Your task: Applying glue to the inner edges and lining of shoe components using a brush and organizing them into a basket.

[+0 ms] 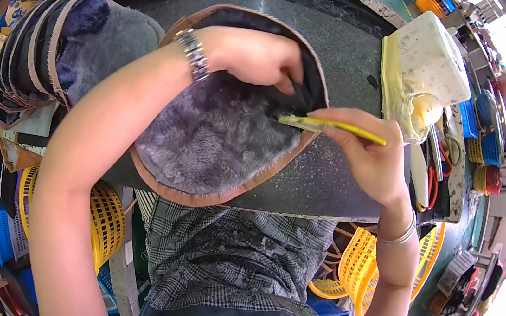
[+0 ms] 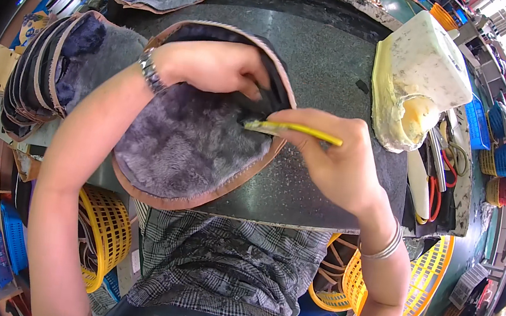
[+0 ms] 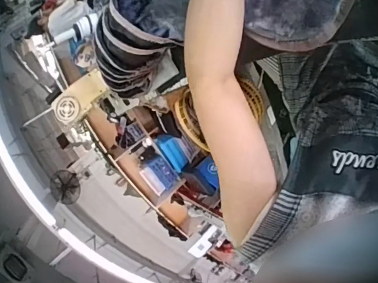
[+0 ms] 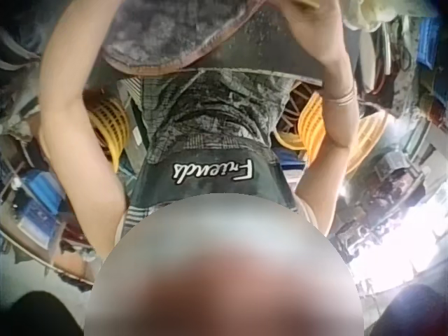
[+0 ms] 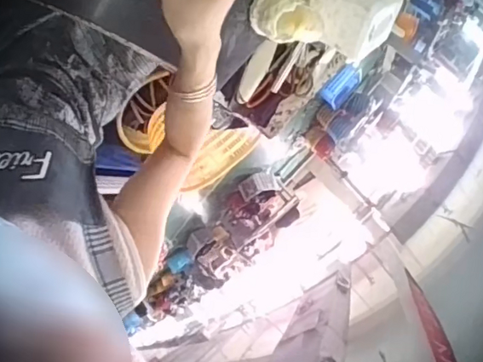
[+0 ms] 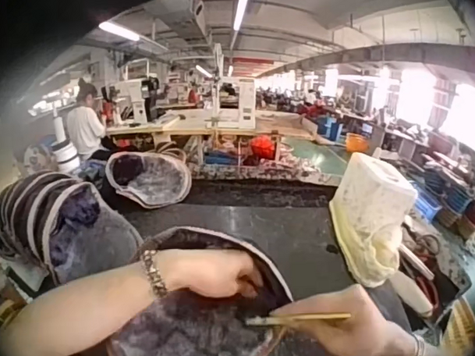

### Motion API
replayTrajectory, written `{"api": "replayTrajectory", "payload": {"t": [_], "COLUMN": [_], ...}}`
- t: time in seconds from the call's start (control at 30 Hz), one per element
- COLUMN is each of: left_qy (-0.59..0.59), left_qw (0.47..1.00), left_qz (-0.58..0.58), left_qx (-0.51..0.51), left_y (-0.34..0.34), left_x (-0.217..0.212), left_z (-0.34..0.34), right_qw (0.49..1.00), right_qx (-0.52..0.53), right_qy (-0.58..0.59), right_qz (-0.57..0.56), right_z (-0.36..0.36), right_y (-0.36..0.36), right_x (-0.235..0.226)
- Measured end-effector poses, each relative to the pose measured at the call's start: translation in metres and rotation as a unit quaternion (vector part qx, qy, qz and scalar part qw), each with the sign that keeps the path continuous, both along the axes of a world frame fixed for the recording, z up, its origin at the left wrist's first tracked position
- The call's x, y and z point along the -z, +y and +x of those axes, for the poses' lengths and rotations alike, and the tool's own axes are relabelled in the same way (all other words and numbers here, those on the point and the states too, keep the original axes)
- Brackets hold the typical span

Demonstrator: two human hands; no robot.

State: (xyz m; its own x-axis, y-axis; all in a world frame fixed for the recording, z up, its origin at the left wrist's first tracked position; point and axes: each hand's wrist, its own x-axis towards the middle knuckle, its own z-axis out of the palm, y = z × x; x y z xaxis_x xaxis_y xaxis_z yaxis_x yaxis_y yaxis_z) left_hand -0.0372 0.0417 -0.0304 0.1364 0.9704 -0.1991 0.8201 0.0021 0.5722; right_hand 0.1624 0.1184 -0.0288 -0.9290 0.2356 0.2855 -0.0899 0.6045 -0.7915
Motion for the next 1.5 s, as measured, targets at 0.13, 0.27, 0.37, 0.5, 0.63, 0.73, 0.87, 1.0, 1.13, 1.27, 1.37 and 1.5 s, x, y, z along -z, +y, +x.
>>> {"api": "replayTrajectory", "payload": {"t": [0.13,0.27,0.37,0.5,0.63,0.73,0.87,1.0,1.13,1.27,1.37,1.5], "left_qy": [0.072,0.067,0.084,0.145,0.056,0.440,0.364,0.444,0.517,0.320,0.352,0.215], "left_qw": [0.996,0.997,0.982,0.975,0.951,0.850,0.893,0.838,0.828,0.929,0.919,0.953], "left_qz": [-0.021,-0.020,-0.167,0.169,0.300,0.288,0.219,0.177,0.216,-0.022,0.035,0.016], "left_qx": [0.056,0.011,0.000,-0.005,0.044,-0.037,-0.146,-0.264,-0.005,-0.186,-0.173,-0.214], "left_y": [0.023,0.009,-0.024,-0.078,-0.071,-0.042,-0.023,-0.055,-0.061,-0.032,-0.007,0.020], "left_x": [-0.006,-0.005,-0.005,0.021,0.012,-0.023,-0.050,-0.036,-0.011,0.002,0.006,-0.002], "left_z": [0.010,0.032,0.059,0.079,0.044,0.012,-0.022,-0.027,-0.009,0.018,0.022,-0.005], "right_qw": [0.980,0.967,0.967,0.997,0.901,0.865,0.901,0.893,0.909,0.914,0.921,0.899], "right_qx": [-0.132,-0.193,-0.166,0.030,0.406,0.492,0.430,0.444,0.405,0.373,0.282,0.219], "right_qy": [0.011,0.006,-0.057,-0.052,0.112,0.003,0.003,0.064,0.092,0.059,0.092,0.127], "right_qz": [0.145,0.164,0.182,0.044,0.101,0.098,0.056,-0.025,-0.042,-0.150,-0.254,-0.358], "right_z": [0.003,0.019,0.048,0.086,0.093,0.083,0.085,0.118,0.132,0.118,0.103,0.087], "right_y": [0.006,0.019,0.029,0.043,0.079,0.114,0.138,0.127,0.101,0.079,0.065,0.056], "right_x": [0.002,0.002,-0.005,-0.021,-0.032,-0.023,-0.007,-0.005,0.001,0.001,0.001,0.003]}}
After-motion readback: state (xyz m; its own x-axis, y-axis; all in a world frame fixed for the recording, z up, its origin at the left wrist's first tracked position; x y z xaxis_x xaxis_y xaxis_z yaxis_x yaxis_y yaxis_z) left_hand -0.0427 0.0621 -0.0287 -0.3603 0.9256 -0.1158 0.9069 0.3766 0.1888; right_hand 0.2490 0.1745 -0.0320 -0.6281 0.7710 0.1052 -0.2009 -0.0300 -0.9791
